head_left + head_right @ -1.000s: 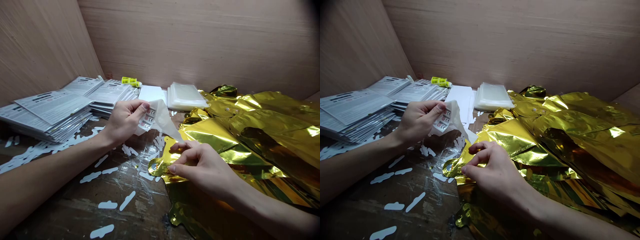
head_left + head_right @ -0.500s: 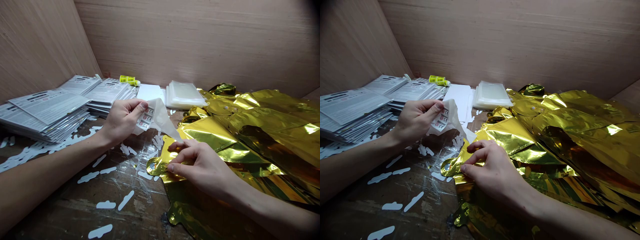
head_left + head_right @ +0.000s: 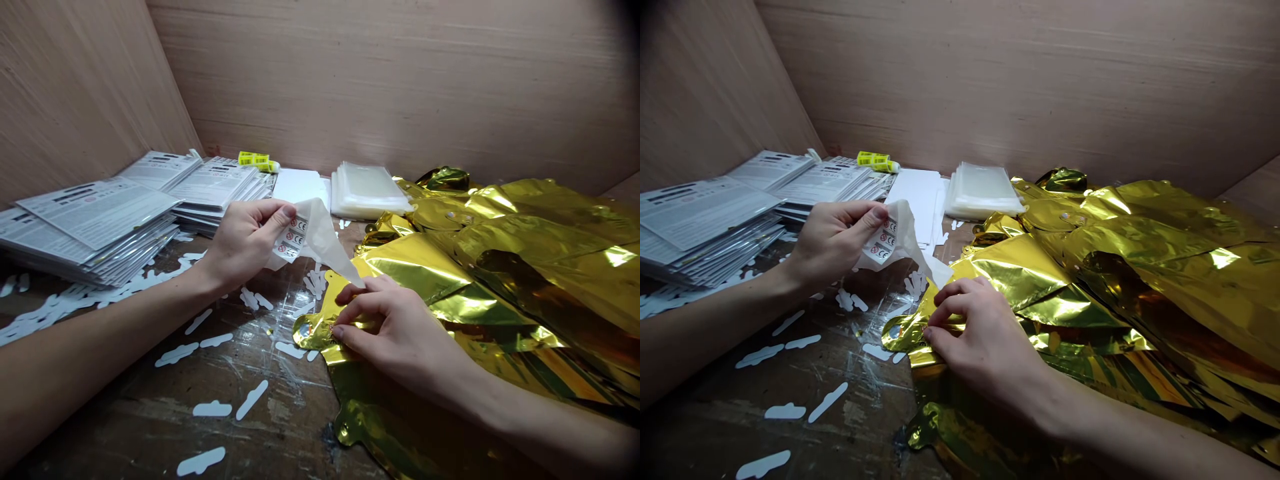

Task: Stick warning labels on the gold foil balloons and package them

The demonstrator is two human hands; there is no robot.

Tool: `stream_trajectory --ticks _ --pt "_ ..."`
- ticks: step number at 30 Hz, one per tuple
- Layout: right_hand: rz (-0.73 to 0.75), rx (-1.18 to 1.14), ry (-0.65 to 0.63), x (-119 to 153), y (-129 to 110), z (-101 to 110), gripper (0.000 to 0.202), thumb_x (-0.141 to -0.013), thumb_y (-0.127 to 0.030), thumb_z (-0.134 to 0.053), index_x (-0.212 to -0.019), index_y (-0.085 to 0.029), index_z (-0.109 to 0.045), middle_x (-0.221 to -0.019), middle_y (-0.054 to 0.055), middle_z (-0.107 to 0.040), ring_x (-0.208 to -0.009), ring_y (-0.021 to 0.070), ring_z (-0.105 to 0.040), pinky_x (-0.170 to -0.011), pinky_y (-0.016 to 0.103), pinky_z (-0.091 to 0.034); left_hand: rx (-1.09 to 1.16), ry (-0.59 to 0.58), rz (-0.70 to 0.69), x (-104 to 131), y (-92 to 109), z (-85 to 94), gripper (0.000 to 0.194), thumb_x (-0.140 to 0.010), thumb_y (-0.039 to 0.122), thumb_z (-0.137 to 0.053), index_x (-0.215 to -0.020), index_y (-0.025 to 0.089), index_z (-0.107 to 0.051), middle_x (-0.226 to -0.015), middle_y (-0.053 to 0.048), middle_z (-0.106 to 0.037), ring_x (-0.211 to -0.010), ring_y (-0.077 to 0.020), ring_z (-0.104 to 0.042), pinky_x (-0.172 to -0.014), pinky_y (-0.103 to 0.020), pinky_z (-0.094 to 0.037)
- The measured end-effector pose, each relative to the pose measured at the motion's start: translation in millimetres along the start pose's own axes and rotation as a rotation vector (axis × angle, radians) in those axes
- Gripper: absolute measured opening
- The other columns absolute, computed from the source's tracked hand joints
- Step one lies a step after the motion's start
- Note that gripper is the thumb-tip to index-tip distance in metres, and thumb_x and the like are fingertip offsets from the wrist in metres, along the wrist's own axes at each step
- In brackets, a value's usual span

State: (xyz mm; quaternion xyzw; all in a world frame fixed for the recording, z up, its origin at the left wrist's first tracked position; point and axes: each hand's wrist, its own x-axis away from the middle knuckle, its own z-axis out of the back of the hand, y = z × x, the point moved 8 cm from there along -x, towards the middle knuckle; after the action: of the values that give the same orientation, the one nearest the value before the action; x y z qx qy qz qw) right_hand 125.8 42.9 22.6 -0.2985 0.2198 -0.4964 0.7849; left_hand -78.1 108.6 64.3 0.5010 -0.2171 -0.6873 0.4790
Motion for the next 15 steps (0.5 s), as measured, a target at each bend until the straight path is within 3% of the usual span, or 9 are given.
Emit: stream_trajectory --ticks 4,7,11,15 --pt "0.063 0.053 0.022 -1.1 -7.2 4.4 0.007 -0.08 -0.022 -0.074 -0.08 -0.024 -0.08 -0.102 0.003 -0.072 -0.096 0.0205 -0.062 -0.085 0.034 -0.045 0.01 -0.006 0.017 -0.3 -6.2 0.0 0.032 -0.095 0.047 -0.064 -0.089 0.019 -0.079 -0.077 -0.005 -0.071 -0.067 -0.0168 -0.06 -0.054 -0.027 -0.045" --pt "0.086 0.136 0.039 -2.5 -7.7 6.5 0.008 -0.08 -0.026 -0.075 -0.084 -0.019 -0.074 -0.088 0.003 -0.069 -0.081 0.0188 -0.059 -0.073 0.032 -0.043 0.007 -0.021 0.011 -0.3 -7.9 -0.6 0.033 -0.094 0.048 -0.065 -0.091 0.019 -0.079 -0.077 -0.005 -0.071 -0.068 -0.0171 -0.06 -0.055 -0.027 -0.046" --pt "0.181 0.301 0.081 -6.2 -9.2 7.0 0.016 -0.09 -0.031 -0.067 -0.08 -0.018 -0.069 -0.084 0.004 -0.066 -0.076 0.0179 -0.056 -0.07 0.031 -0.041 -0.014 -0.052 -0.002 0.9 -3.6 -2.6 0.034 -0.096 0.048 -0.062 -0.089 0.019 -0.078 -0.075 -0.004 -0.069 -0.064 -0.0155 -0.057 -0.053 -0.027 -0.042" --pt "0.252 0.462 -0.034 -1.5 -22.3 7.9 0.024 -0.098 -0.026 -0.055 -0.084 -0.018 -0.072 -0.088 0.007 -0.07 -0.076 0.0183 -0.061 -0.07 0.032 -0.041 -0.035 -0.073 -0.018 1.6 0.8 -3.5 0.034 -0.098 0.045 -0.059 -0.089 0.017 -0.077 -0.072 -0.002 -0.066 -0.063 -0.0138 -0.054 -0.052 -0.026 -0.039"
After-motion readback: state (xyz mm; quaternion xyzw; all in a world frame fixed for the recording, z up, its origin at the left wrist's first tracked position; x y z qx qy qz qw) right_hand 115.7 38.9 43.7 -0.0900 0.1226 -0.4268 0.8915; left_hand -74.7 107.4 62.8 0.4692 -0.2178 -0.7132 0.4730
